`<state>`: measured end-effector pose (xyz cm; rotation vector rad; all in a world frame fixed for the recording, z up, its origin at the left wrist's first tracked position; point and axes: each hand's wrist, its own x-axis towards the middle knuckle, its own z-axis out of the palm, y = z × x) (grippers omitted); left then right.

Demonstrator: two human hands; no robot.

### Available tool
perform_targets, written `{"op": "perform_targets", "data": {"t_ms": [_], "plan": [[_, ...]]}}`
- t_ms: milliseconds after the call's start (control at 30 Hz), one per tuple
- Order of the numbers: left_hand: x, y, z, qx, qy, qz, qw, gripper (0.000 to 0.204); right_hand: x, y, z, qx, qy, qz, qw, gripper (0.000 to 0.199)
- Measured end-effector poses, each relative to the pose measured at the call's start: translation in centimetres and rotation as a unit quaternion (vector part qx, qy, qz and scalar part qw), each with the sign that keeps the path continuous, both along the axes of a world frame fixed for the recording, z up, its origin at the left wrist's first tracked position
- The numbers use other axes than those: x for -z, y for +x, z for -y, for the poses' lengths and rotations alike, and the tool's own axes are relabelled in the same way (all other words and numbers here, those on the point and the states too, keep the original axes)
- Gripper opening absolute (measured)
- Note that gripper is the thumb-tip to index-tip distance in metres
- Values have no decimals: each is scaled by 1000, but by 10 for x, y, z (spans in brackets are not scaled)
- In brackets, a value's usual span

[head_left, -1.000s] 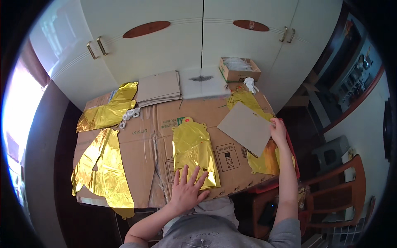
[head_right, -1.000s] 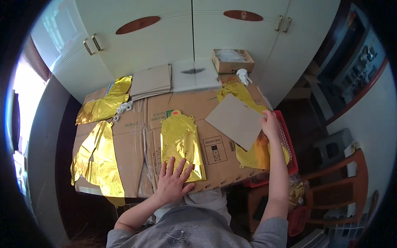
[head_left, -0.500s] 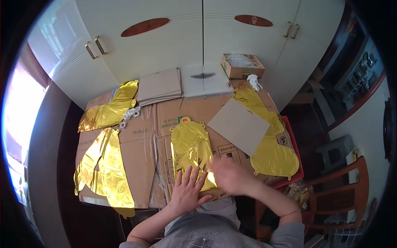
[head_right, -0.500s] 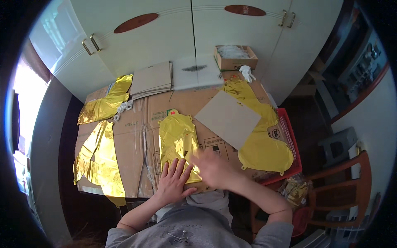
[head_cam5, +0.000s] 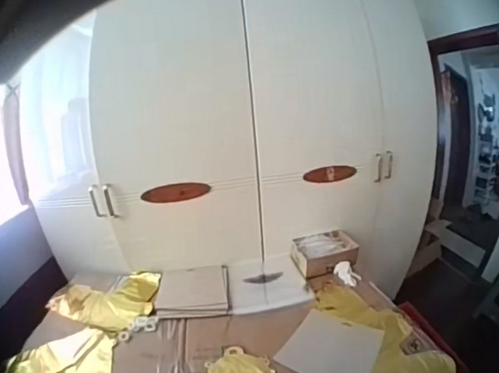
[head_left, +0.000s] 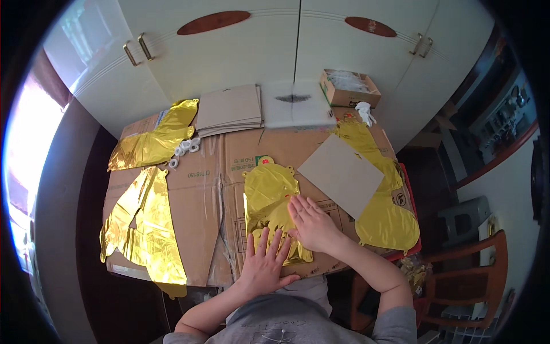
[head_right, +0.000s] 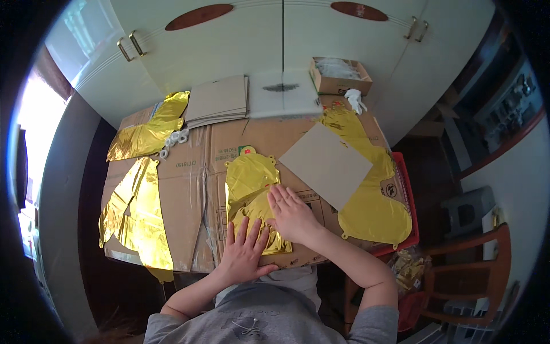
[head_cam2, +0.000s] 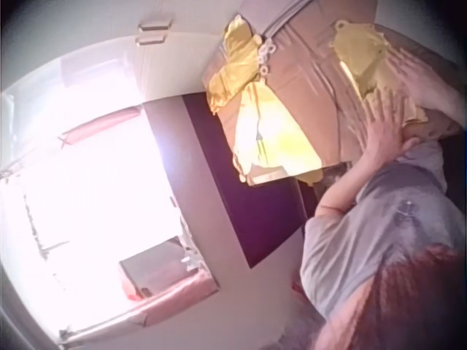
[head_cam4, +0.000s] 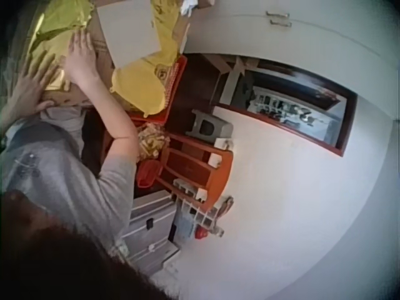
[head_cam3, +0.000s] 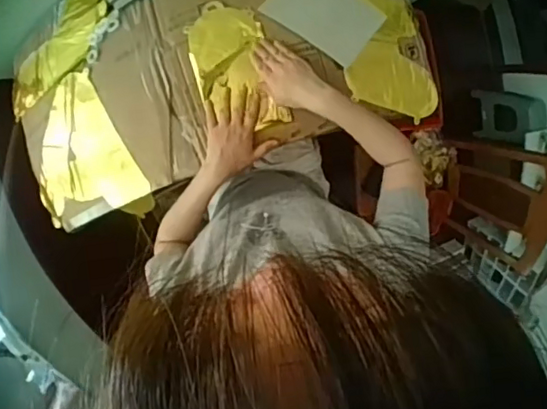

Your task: Folding gold-colored foil balloons into neat squares on a cardboard surface.

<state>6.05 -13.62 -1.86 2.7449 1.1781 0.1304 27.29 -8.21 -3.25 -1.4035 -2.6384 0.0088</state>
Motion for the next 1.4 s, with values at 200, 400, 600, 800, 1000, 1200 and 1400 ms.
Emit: {"op": "perform_targets", "data": {"t_ms": [200,400,600,800,1000,1200,1400], "plan": [[-2,-1,1,7,6,1,1000,92,10,1,-24,51,17,15,998,68],[0,-1,-1,-3,3,1,1000,94,-16,12,-12,68,-3,-106,992,70],[0,-3,1,-12,-6,1,1000,97,-9,4,62,106,-70,-124,984,110],[3,-3,1,-10,-3,5,1000,98,-5,7,61,176,-115,-86,974,115],[1,-3,1,-8,0,6,1000,97,-4,16,37,209,-82,-91,970,111],[0,-3,1,-7,-1,0,1000,96,-10,13,15,227,-63,-107,966,102],[-1,-6,3,-14,-3,-7,1000,94,-21,37,-16,247,-25,-37,968,91]]}}
